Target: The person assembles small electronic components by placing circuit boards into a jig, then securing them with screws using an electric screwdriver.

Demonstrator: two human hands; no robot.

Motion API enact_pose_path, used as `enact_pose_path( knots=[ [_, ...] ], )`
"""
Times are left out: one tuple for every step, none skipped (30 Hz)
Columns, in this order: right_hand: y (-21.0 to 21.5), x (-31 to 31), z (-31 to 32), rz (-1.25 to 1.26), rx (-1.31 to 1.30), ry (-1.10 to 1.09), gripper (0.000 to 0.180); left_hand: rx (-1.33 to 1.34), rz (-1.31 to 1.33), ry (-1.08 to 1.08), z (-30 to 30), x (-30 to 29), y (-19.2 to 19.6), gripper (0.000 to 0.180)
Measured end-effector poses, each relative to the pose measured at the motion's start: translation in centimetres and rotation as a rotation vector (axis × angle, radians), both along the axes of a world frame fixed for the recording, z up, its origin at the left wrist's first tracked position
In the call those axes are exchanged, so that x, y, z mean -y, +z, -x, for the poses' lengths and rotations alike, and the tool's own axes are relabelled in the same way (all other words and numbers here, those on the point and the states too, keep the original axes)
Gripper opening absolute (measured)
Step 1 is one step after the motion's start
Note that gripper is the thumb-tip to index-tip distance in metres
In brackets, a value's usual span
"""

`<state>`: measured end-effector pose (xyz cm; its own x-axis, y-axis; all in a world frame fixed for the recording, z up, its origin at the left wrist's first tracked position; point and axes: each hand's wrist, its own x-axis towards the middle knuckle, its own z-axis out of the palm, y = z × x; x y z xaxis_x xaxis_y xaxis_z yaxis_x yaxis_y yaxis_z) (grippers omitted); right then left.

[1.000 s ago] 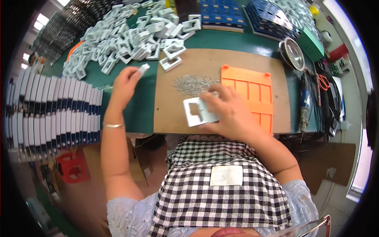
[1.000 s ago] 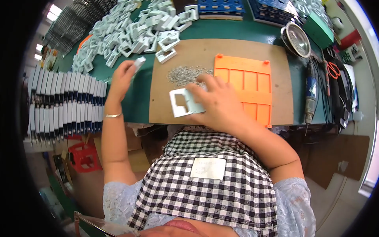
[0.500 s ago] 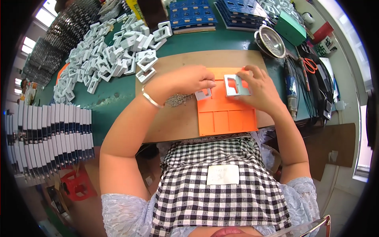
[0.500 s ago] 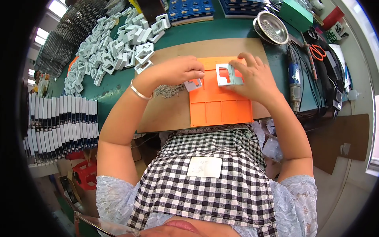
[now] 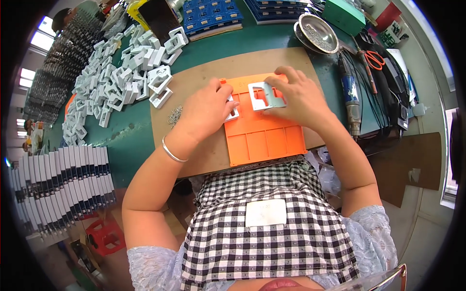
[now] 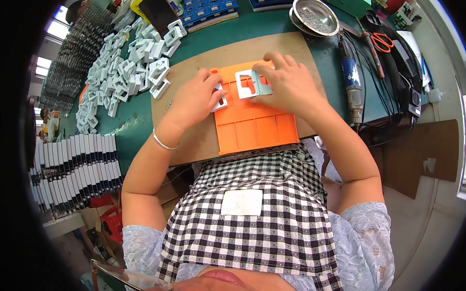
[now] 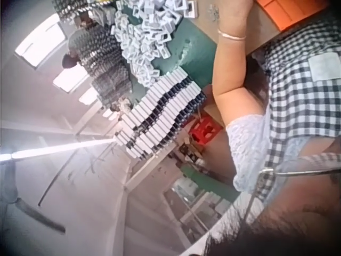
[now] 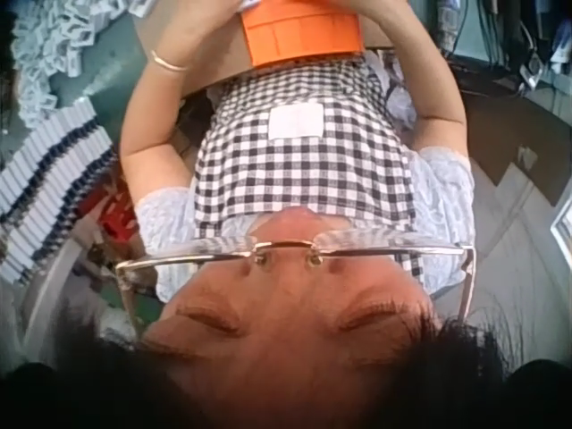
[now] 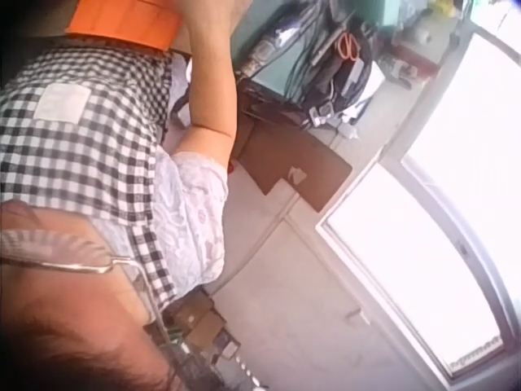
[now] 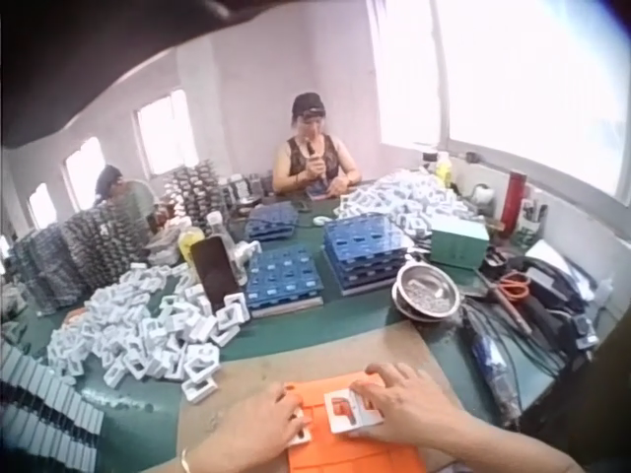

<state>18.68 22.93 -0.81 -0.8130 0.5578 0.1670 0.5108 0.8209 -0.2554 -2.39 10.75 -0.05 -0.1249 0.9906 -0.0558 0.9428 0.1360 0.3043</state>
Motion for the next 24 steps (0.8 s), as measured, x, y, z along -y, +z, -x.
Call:
enact_pose_path(
  knots=[
    [-0.1,0.5,0.6,-0.014,0.008,0.007,0.066,-0.015,-0.035,-0.003,0.0,0.3,-0.1,0.034],
    [-0.2,0.9,1.0,-0.028,0.016,0.012,0.066,-0.020,-0.035,0.003,0.2,0.6,-0.1,0.034],
    [-0.2,1.1,1.4,-0.017,0.037,0.014,0.065,0.033,-0.044,0.000,0.4,0.9,-0.2,0.040],
    [-0.3,1.3,1.6,-0.015,0.034,0.015,0.065,0.086,-0.053,-0.005,0.5,1.3,-0.3,0.046],
    [-0.4,1.4,1.8,-0.019,0.053,0.010,0.065,0.084,-0.052,-0.005,0.8,1.6,-0.5,0.046],
    [-0.5,1.4,1.9,-0.026,0.073,0.008,0.065,0.089,-0.100,-0.069,1.0,2.0,-0.7,0.053],
    [-0.6,1.4,1.9,-0.028,0.073,0.010,0.065,0.094,-0.149,-0.135,1.1,2.2,-0.9,0.060],
    [-0.7,1.3,1.8,-0.010,0.074,0.005,0.066,0.095,-0.152,-0.134,1.1,1.9,-1.1,0.060],
    [-0.8,1.3,1.7,0.008,0.074,0.001,0.066,0.154,-0.141,-0.137,1.1,1.5,-1.4,0.063],
    [-0.8,1.4,1.8,0.006,0.075,0.004,0.066,0.214,-0.131,-0.140,1.0,1.2,-1.5,0.066],
    [-0.8,1.6,1.8,0.000,0.079,-0.011,0.066,0.214,-0.133,-0.138,0.9,1.1,-1.7,0.066],
    [-0.8,1.6,1.7,-0.005,0.084,-0.029,0.066,0.227,-0.151,-0.138,0.8,1.0,-1.8,0.065],
    [-0.7,1.7,1.8,-0.005,0.084,-0.030,0.066,0.240,-0.169,-0.137,0.7,0.9,-1.9,0.064],
    [-0.7,1.8,1.8,-0.005,0.080,-0.022,0.067,0.239,-0.169,-0.137,0.8,1.1,-2.0,0.064],
    [-0.8,1.8,1.8,-0.004,0.077,-0.020,0.067,0.184,-0.195,-0.133,0.7,1.2,-2.2,0.064],
    [-1.0,1.7,1.7,-0.003,0.078,-0.025,0.067,0.129,-0.221,-0.128,0.7,1.3,-2.3,0.063],
    [-1.3,1.6,1.6,-0.015,0.061,-0.024,0.069,0.131,-0.220,-0.132,0.5,1.5,-2.4,0.063],
    [-1.4,1.5,1.4,-0.027,0.044,-0.019,0.070,0.010,-0.239,-0.129,0.1,1.7,-2.0,0.062],
    [-1.4,1.3,1.3,-0.027,0.045,-0.021,0.070,-0.110,-0.256,-0.126,-0.2,1.7,-1.9,0.061],
    [-1.5,1.0,1.2,-0.015,0.010,-0.013,0.069,-0.108,-0.256,-0.127,-0.2,1.6,-2.0,0.061],
    [-1.4,0.9,1.2,-0.002,-0.026,-0.001,0.068,-0.086,-0.272,-0.137,0.0,1.6,-2.1,0.061],
    [-1.4,1.1,1.3,-0.002,-0.026,0.001,0.068,-0.063,-0.287,-0.147,0.1,1.5,-2.2,0.061],
    [-1.3,1.4,1.4,-0.044,0.014,-0.003,0.066,-0.064,-0.286,-0.145,0.2,1.5,-2.4,0.061],
    [-1.2,1.6,1.6,-0.084,0.055,-0.010,0.064,-0.024,-0.292,-0.151,0.4,1.4,-2.5,0.061]
  ],
)
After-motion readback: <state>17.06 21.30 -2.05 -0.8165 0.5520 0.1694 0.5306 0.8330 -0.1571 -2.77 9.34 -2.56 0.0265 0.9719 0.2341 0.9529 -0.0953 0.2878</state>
